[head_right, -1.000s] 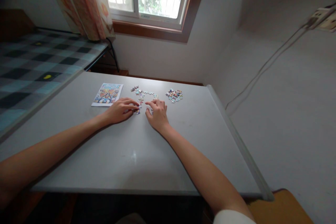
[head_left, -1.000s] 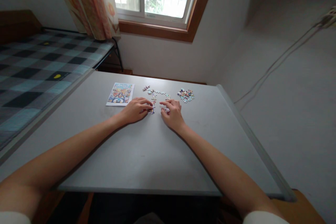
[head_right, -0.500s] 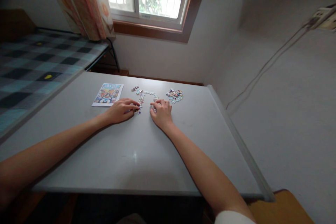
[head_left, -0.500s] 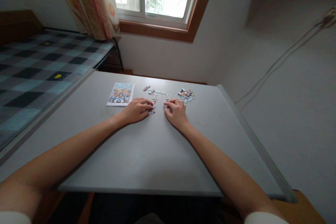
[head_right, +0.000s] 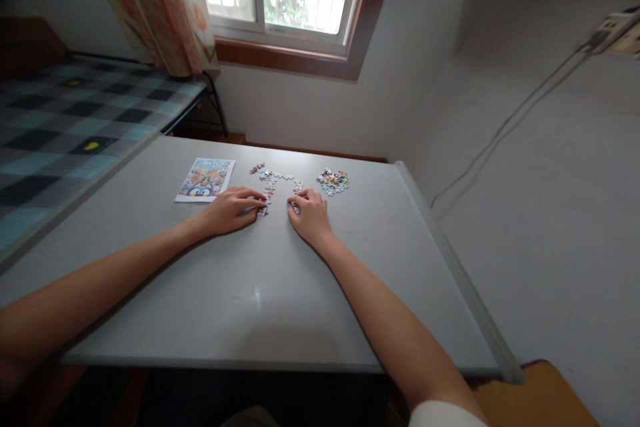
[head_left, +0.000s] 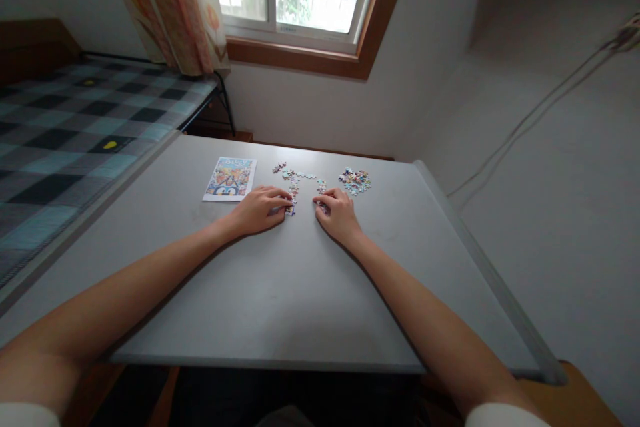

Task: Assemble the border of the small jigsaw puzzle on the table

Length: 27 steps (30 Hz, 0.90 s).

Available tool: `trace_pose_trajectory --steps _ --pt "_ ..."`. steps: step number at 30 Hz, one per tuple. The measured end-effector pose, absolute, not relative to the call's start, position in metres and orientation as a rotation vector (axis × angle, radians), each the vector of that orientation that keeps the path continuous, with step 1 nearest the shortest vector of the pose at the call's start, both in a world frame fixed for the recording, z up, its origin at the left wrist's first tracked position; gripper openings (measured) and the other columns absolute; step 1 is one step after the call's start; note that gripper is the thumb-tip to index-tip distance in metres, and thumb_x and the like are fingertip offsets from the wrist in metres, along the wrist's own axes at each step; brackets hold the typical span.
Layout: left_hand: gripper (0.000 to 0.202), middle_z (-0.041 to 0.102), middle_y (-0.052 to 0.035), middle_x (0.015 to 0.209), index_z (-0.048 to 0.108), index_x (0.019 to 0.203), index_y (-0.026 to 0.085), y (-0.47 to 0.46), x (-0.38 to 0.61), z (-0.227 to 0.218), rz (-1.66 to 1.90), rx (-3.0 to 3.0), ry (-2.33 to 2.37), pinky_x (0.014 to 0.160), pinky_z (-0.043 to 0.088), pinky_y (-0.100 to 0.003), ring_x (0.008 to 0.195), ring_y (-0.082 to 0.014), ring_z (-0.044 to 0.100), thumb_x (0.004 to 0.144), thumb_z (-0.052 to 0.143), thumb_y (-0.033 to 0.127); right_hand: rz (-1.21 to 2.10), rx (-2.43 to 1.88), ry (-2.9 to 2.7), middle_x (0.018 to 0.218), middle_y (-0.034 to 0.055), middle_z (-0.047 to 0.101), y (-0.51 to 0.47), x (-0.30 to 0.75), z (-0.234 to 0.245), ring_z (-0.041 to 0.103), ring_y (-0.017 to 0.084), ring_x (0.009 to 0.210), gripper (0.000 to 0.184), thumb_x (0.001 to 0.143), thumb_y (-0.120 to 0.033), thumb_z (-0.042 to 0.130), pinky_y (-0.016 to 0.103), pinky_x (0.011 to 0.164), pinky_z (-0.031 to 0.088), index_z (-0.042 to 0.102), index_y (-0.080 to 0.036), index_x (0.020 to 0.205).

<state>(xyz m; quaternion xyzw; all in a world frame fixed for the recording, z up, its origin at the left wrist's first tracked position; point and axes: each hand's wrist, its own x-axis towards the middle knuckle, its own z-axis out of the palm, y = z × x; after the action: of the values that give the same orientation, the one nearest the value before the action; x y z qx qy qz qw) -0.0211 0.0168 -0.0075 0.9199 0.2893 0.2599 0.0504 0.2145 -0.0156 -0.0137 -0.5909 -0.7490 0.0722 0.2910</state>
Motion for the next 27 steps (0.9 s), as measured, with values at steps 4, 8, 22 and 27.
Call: trace_pose_trajectory --steps 4,8,22,27 --pt "0.026 0.07 -0.0038 0.111 0.072 0.103 0.024 0.0168 -0.0217 -0.0087 0.783 2.81 0.9 0.09 0.051 -0.04 0.098 -0.02 0.065 0.086 0.053 0.021 0.204 -1.558 -1.994 0.101 0.0075 0.062 -0.0148 0.217 -0.0126 0.054 0.023 0.099 0.021 0.084 -0.024 0.056 0.038 0.092 0.039 0.074 -0.023 0.094" --pt "0.025 0.07 -0.0039 0.112 0.072 0.103 0.024 0.0168 -0.022 -0.0091 0.768 2.807 0.916 0.091 0.05 -0.039 0.099 -0.0199 0.065 0.087 0.053 0.022 0.236 -1.546 -1.982 0.096 0.0074 0.063 -0.0146 0.2176 -0.0117 0.056 0.022 0.096 0.024 0.085 -0.022 0.052 0.037 0.09 0.041 0.073 -0.021 0.097" --pt "0.023 0.07 -0.0041 0.107 0.073 0.096 0.023 0.0156 -0.023 -0.0053 0.793 2.846 0.8 0.09 0.049 -0.039 0.097 -0.0198 0.063 0.084 0.054 0.017 0.183 -1.549 -1.983 0.1 0.0059 0.064 -0.0132 0.2208 -0.0124 0.056 0.021 0.096 0.023 0.083 -0.022 0.055 0.038 0.09 0.038 0.075 -0.024 0.094" --pt "0.027 0.071 -0.0044 0.104 0.074 0.098 0.024 0.0165 -0.0234 -0.0062 0.785 2.816 0.77 0.09 0.05 -0.039 0.096 -0.0195 0.064 0.083 0.053 0.016 0.145 -1.572 -2.03 0.103 0.0067 0.064 -0.0157 0.2195 -0.0116 0.054 0.022 0.096 0.023 0.084 -0.024 0.056 0.04 0.09 0.037 0.076 -0.026 0.094"
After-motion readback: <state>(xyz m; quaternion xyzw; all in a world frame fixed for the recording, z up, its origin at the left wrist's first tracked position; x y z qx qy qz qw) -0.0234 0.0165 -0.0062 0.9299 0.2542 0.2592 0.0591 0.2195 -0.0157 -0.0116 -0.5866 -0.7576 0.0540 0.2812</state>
